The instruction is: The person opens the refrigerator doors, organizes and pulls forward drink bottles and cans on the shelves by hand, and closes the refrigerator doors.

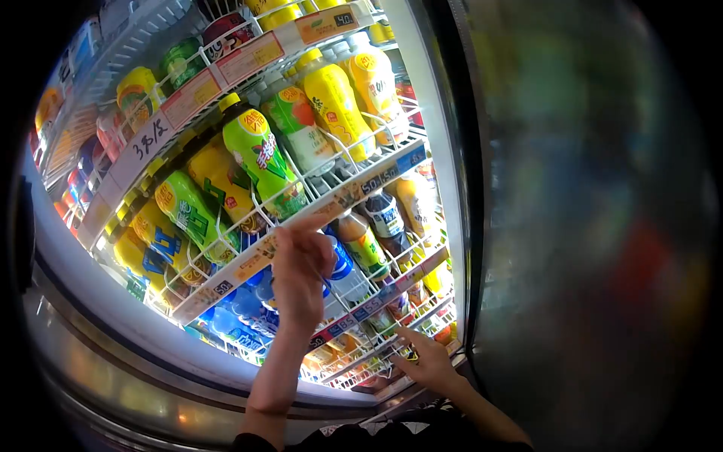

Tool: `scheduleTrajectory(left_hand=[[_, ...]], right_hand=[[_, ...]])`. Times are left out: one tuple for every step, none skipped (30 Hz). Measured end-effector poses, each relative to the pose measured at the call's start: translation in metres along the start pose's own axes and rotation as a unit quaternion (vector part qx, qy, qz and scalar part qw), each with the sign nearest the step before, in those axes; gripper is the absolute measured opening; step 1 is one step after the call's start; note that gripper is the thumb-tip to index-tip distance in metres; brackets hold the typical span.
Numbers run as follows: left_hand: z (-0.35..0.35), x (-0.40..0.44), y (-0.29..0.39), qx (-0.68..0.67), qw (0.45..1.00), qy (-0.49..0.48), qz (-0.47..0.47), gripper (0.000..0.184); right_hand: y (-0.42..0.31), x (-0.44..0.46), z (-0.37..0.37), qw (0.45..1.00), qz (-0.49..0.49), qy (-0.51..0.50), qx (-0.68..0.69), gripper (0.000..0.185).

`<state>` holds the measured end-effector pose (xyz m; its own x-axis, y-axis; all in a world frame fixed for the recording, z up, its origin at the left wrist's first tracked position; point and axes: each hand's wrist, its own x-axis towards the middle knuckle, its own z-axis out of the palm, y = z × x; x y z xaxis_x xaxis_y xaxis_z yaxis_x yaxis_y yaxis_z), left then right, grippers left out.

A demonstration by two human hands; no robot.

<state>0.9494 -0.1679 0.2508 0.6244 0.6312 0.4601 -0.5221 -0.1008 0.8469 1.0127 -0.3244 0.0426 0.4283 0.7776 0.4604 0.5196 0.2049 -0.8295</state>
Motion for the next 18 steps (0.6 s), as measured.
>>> scheduleTrajectory(left_hand=[[0.000,-0.008,-0.007,-0.044,0.998,-0.002,-0.041,0.052],[0.002,-0.014,-0.013,-0.088,0.993,-0.005,-0.082,0.053],[0.007,-0.018,-0.016,-0.139,0.984,-0.022,-0.108,0.055],[0.012,-0.022,-0.018,-0.155,0.979,-0.030,-0.126,0.054],[0.017,-0.024,-0.014,-0.193,0.971,-0.046,-0.133,0.051],[0.022,-0.027,-0.009,-0.230,0.961,-0.061,-0.138,0.049],[0.019,-0.029,-0.008,-0.260,0.953,-0.066,-0.141,0.048],[0.014,-0.029,-0.004,-0.288,0.944,-0.072,-0.143,0.047],[0.014,-0.032,0.006,-0.292,0.944,-0.090,-0.124,0.046],[0.008,-0.032,0.013,-0.295,0.943,-0.081,-0.129,0.044],[0.003,-0.032,0.020,-0.315,0.938,-0.071,-0.124,0.043],[-0.001,-0.032,0.028,-0.334,0.933,-0.059,-0.118,0.042],[-0.007,-0.031,0.034,-0.335,0.934,-0.056,-0.114,0.042],[-0.011,-0.024,0.040,-0.380,0.917,-0.055,-0.110,0.043],[-0.014,-0.018,0.046,-0.420,0.899,-0.053,-0.110,0.045],[-0.014,-0.013,0.052,-0.415,0.902,-0.053,-0.109,0.045],[-0.011,-0.003,0.056,-0.463,0.873,-0.088,-0.123,0.043],[-0.008,0.006,0.059,-0.511,0.840,-0.119,-0.139,0.042]], right_hand=[[-0.003,-0.012,0.005,0.999,0.043,-0.019,-0.005,0.066],[-0.006,-0.023,0.010,0.996,0.086,-0.038,-0.010,0.075],[-0.006,-0.032,0.015,0.991,0.116,-0.066,-0.019,0.083],[-0.007,-0.042,0.023,0.993,0.100,-0.059,-0.023,0.080],[-0.010,-0.052,0.025,0.985,0.149,-0.080,0.046,0.077],[-0.012,-0.062,0.025,0.969,0.196,-0.099,0.116,0.073],[-0.017,-0.074,0.023,0.963,0.241,-0.070,0.104,0.054],[-0.021,-0.084,0.014,0.963,0.241,-0.065,0.104,0.054],[-0.024,-0.095,0.002,0.942,0.290,-0.070,0.154,0.043],[-0.025,-0.103,-0.009,0.916,0.337,-0.078,0.202,0.031],[-0.021,-0.108,-0.018,0.918,0.334,-0.078,0.201,0.031],[-0.014,-0.112,-0.027,0.916,0.299,-0.056,0.261,0.026],[-0.009,-0.114,-0.035,0.909,0.263,-0.037,0.320,0.021],[-0.004,-0.109,-0.046,0.900,0.220,-0.020,0.376,0.017],[-0.020,-0.104,-0.057,0.902,0.226,-0.031,0.368,0.017],[-0.031,-0.103,-0.061,0.900,0.223,-0.033,0.372,0.017],[-0.037,-0.099,-0.070,0.896,0.205,-0.029,0.394,0.018],[-0.043,-0.098,-0.076,0.889,0.191,-0.025,0.416,0.020]])
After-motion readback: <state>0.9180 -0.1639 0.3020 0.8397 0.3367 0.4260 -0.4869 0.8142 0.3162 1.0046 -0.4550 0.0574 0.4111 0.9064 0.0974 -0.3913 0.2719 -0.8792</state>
